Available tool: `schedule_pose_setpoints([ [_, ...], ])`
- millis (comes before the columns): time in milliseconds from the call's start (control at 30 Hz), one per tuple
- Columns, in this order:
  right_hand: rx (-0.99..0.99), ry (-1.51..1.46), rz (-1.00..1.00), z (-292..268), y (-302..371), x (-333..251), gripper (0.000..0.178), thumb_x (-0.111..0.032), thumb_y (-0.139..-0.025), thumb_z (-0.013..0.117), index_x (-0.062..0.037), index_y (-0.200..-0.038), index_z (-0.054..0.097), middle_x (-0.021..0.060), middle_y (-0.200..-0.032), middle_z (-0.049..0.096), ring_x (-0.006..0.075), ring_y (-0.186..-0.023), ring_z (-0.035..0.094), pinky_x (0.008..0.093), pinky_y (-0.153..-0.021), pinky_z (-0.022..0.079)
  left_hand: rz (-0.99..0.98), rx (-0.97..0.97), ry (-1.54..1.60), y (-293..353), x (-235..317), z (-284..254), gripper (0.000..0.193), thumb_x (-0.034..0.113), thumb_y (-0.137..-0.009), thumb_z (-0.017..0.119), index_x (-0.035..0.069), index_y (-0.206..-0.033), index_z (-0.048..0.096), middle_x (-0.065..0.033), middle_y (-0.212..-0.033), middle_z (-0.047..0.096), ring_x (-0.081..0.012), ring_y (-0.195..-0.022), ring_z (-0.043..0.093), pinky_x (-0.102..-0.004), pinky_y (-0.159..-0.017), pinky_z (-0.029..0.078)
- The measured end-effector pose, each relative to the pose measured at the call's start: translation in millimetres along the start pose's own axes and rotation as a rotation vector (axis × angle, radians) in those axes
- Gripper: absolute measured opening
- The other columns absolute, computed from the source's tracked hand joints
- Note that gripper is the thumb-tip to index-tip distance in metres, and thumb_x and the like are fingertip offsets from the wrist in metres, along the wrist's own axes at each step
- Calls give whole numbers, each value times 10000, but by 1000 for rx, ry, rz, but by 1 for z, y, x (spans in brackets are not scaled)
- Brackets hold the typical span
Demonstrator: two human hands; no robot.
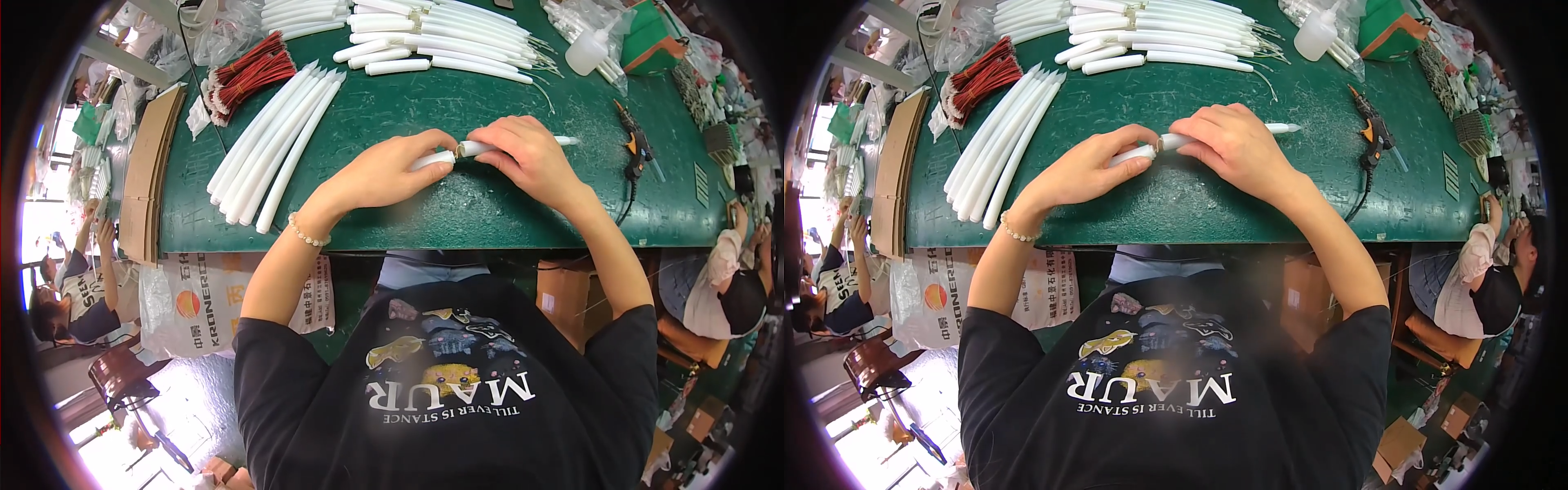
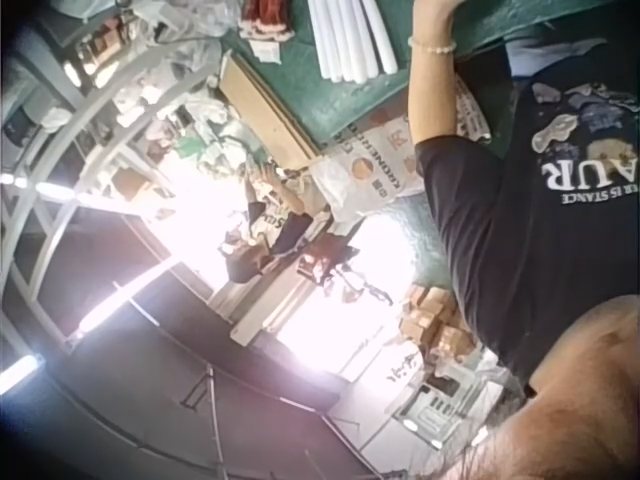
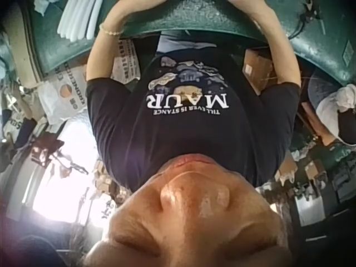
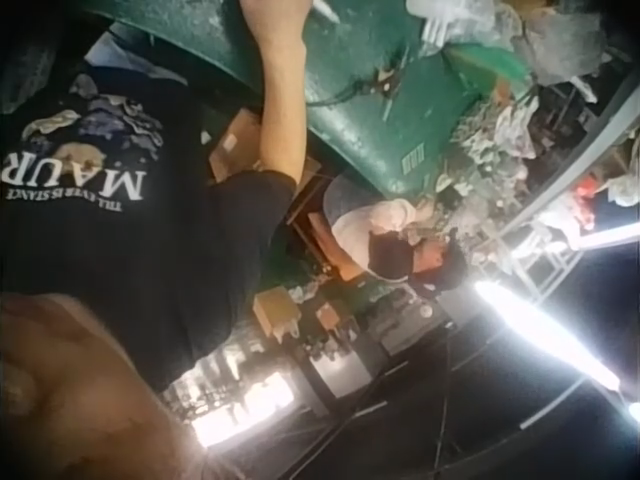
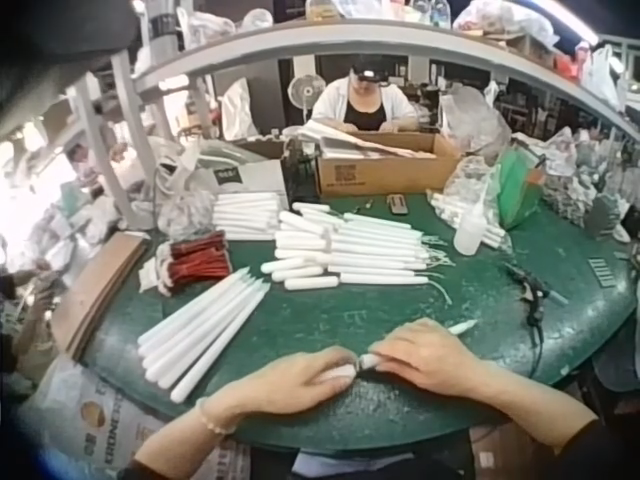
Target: Assembling small components by gluing wires into white tubes and trimming them with scissors at a factory workstation.
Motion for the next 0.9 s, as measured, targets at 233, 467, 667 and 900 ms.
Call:
schedule_pose_setpoints([
  [233,-14,-24,25,0,3,3,229,-134,-761,640,-61,-973,597,64,-848,593,243,-795,553,334,-726,401,-88,-26,147,-1,0,1,264,238,-891,525,41,-1063,491,-23,-639,508,-96,-615,428,-251,-588,377],
  [467,-43,-23,-3,-1,4,-1,217,-137,-767,639,-72,-970,597,60,-832,593,239,-776,555,335,-709,408,-97,-87,199,-2,1,4,272,246,-902,509,64,-1104,498,-3,-618,497,-63,-530,420,-218,-488,361],
  [667,-76,-55,-2,1,6,-3,206,-131,-764,641,-84,-960,600,43,-822,589,223,-777,555,329,-705,405,-221,-197,325,-2,-4,14,287,262,-916,497,11,-1055,497,-1,-611,487,-59,-510,413,-214,-465,350],
  [900,-137,-125,-42,1,8,-5,204,-107,-757,638,-89,-957,600,33,-835,594,213,-798,557,320,-732,401,-232,-270,374,-1,-9,21,280,272,-922,488,9,-1006,527,1,-637,506,-54,-516,419,-210,-472,356],
])
Point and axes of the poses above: each hand's wrist, its own y-axis away from the middle knuckle, its own z-axis out of the palm, x = y × z, the point moved 8 cm from there along -y, towards the middle knuckle
